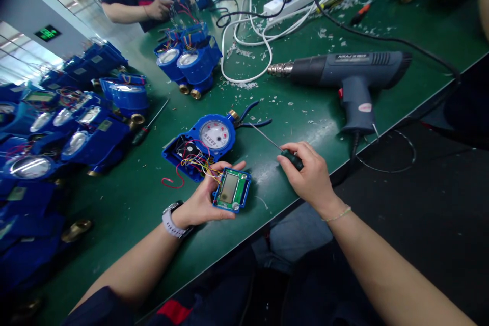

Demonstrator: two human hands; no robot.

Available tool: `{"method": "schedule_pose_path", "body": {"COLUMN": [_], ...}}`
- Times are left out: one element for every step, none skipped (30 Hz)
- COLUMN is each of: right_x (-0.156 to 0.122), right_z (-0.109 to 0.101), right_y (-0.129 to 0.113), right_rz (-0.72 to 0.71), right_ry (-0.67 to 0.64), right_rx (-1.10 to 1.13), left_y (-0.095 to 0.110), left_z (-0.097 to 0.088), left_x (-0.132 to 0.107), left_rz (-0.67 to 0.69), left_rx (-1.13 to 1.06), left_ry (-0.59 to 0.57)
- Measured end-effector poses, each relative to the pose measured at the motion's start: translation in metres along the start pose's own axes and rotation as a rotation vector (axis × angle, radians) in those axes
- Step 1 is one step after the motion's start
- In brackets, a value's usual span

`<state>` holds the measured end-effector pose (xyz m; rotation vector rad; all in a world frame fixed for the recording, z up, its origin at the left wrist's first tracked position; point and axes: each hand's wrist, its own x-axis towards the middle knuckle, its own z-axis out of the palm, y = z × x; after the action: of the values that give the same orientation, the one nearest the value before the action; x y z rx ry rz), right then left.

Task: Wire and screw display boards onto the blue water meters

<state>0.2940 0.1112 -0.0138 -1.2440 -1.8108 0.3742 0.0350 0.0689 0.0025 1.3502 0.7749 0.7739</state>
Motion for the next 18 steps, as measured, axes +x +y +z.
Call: {"method": "schedule_pose_path", "body": {"right_x": [-0.0007, -0.0014, -0.0021, -0.0026, -0.003, -0.0031, -0.0032, -0.0031, -0.003, -0.003, -0.0031, -0.0032, -0.0034, -0.0036, -0.0038, -0.0039, -0.0041, -0.0041], "right_z": [0.0, 0.0001, 0.0002, 0.0003, 0.0005, 0.0006, 0.0007, 0.0007, 0.0007, 0.0008, 0.0008, 0.0009, 0.001, 0.0012, 0.0013, 0.0015, 0.0017, 0.0018], "right_y": [0.0007, 0.0014, 0.0018, 0.002, 0.0019, 0.0016, 0.0012, 0.0008, 0.0005, 0.0004, 0.0005, 0.0007, 0.0011, 0.0015, 0.0019, 0.0022, 0.0024, 0.0026], "right_rz": [0.018, 0.038, 0.055, 0.068, 0.076, 0.082, 0.085, 0.087, 0.088, 0.086, 0.082, 0.078, 0.073, 0.068, 0.062, 0.058, 0.053, 0.047], "right_ry": [0.014, 0.028, 0.04, 0.046, 0.043, 0.035, 0.025, 0.015, 0.006, 0.002, 0.001, 0.001, -0.001, -0.001, -0.002, -0.003, -0.005, -0.004], "right_rx": [0.005, 0.008, 0.009, 0.008, 0.005, 0.0, -0.003, -0.004, -0.005, -0.007, -0.01, -0.015, -0.021, -0.027, -0.033, -0.038, -0.042, -0.045], "left_y": [-0.0001, -0.0001, 0.0, 0.0002, 0.0004, 0.0007, 0.0011, 0.0015, 0.0018, 0.0022, 0.0024, 0.0025, 0.0024, 0.0022, 0.0019, 0.0015, 0.0011, 0.0007], "left_z": [0.0002, 0.0005, 0.0007, 0.0009, 0.0011, 0.0013, 0.0014, 0.0015, 0.0016, 0.0017, 0.0017, 0.0017, 0.0017, 0.0015, 0.0014, 0.0012, 0.001, 0.0007], "left_x": [0.0, 0.0, 0.0001, 0.0002, 0.0003, 0.0005, 0.0006, 0.0007, 0.0009, 0.001, 0.0011, 0.0011, 0.0011, 0.0011, 0.0011, 0.0011, 0.001, 0.001], "left_rz": [-0.007, -0.011, -0.012, -0.007, -0.002, 0.003, 0.006, 0.006, 0.004, 0.002, 0.003, 0.007, 0.011, 0.017, 0.021, 0.023, 0.025, 0.027], "left_rx": [-0.009, -0.017, -0.025, -0.035, -0.044, -0.053, -0.059, -0.062, -0.062, -0.059, -0.056, -0.053, -0.05, -0.049, -0.049, -0.05, -0.052, -0.054], "left_ry": [0.001, 0.003, 0.004, 0.003, 0.001, -0.001, -0.003, -0.004, -0.003, -0.001, 0.001, 0.003, 0.004, 0.003, 0.002, 0.001, 0.0, -0.001]}}
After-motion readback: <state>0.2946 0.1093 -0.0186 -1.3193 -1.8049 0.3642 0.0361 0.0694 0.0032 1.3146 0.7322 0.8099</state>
